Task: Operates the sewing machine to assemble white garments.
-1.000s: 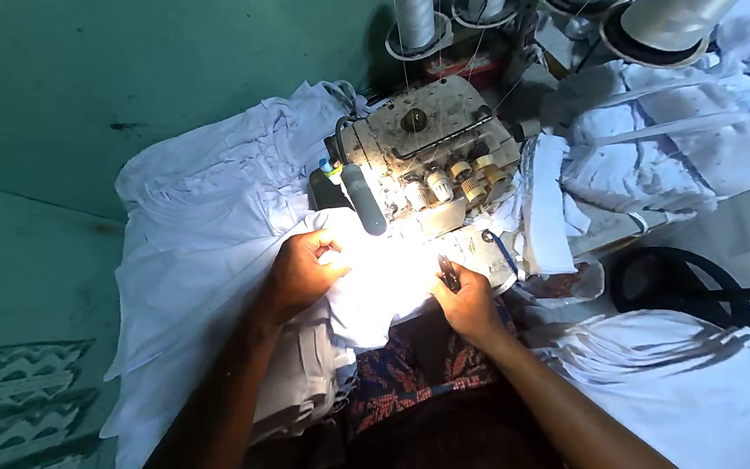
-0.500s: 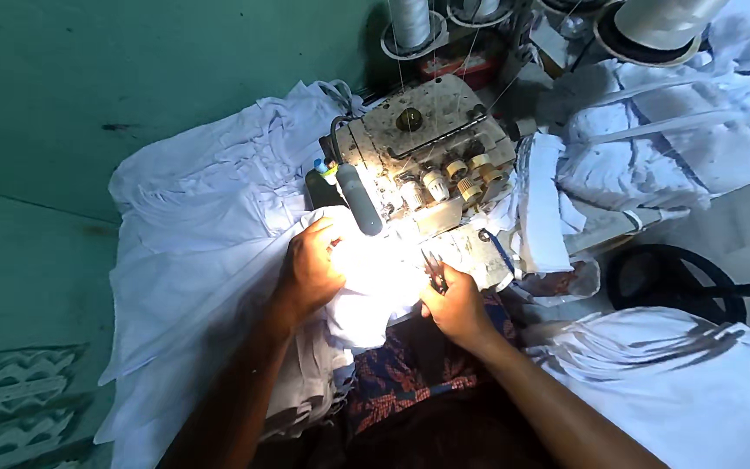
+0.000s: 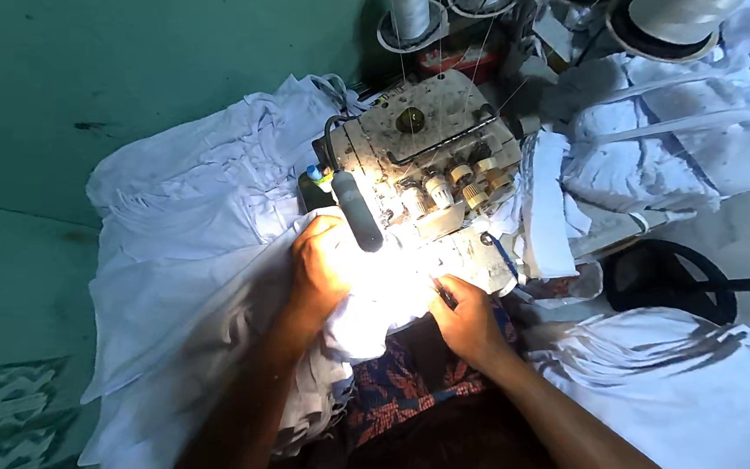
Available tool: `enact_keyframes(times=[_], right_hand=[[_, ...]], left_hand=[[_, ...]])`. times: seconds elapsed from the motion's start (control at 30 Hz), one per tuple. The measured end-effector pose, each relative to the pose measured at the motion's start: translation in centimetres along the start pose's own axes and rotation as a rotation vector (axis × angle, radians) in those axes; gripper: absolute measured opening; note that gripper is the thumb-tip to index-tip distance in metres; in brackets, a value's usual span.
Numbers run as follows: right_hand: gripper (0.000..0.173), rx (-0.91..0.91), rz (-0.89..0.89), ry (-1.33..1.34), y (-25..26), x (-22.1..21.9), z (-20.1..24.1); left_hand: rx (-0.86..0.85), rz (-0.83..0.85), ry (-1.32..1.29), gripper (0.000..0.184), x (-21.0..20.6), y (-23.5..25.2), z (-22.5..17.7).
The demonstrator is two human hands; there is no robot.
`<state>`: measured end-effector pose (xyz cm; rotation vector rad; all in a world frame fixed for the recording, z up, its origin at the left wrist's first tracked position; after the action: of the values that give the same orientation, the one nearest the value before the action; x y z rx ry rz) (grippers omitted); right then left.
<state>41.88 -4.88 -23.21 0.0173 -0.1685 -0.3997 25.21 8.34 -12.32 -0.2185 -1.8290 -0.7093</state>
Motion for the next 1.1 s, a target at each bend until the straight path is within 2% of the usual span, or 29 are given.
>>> enact_keyframes(times=[0.1, 0.2, 0.37, 0.53, 0.6, 0.67, 0.73, 0.83, 0.93, 1.03, 1.1], right_hand=[[0.016, -0.098, -0.015, 0.23, 1.3, -0.6, 0.4], [0.016, -0.131, 0.023, 0.328, 1.8, -1.5, 0.9], [0.015, -0.174, 0.029, 0.358, 1.9, -2.2, 0.4], [0.014, -0.119, -0.083, 0.238, 3.3, -2.1, 0.6], [0.008, -0.071, -0.111, 0.15, 3.5, -1.7, 1.3], [0.003, 0.069, -0.165, 0.081, 3.3, -1.1, 2.7], [0.007, 0.206, -0.171, 0.12, 2.9, -1.0, 4.1], [0.024, 0.257, 0.008, 0.189, 2.6, -1.9, 5.9], [0.042, 0.045, 0.247, 0.447, 2.4, -3.4, 6.0], [0.047, -0.151, 0.387, 0.673, 1.0, -4.3, 5.7], [0.047, -0.204, 0.388, 0.653, 0.0, -4.0, 5.1]], left_hand=[[-0.027, -0.058, -0.069, 0.017, -0.3, 1.6, 0.3], [0.014, -0.093, -0.092, 0.01, -0.6, 2.5, 1.0], [-0.004, -0.081, -0.072, 0.01, -0.2, 2.5, 0.6], [0.041, 0.057, -0.091, 0.01, 0.2, 2.9, 2.0], [0.122, 0.163, -0.238, 0.018, 0.1, 2.3, 2.9], [0.271, 0.315, -0.51, 0.024, -0.4, 0.6, 3.4], [0.438, 0.433, -0.776, 0.016, -1.3, -1.9, 2.9], [0.552, 0.544, -1.035, 0.013, -2.0, -5.4, 1.0], [0.509, 0.539, -1.146, 0.011, -1.9, -7.4, -1.4], [0.35, 0.356, -1.006, 0.018, -0.6, -8.3, -2.4], [0.289, 0.236, -0.84, 0.017, 0.2, -9.1, -2.8]])
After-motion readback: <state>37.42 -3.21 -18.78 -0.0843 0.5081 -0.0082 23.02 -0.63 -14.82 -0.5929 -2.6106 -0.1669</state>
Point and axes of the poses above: each hand's wrist, its own y-axis towards the middle knuckle, its own x-axis out of the back of the hand, z = x × y, the point moved 9 cm from there along y, towards the middle knuckle, and after that the axes turned 14 degrees about y, right-handed, at the moved point
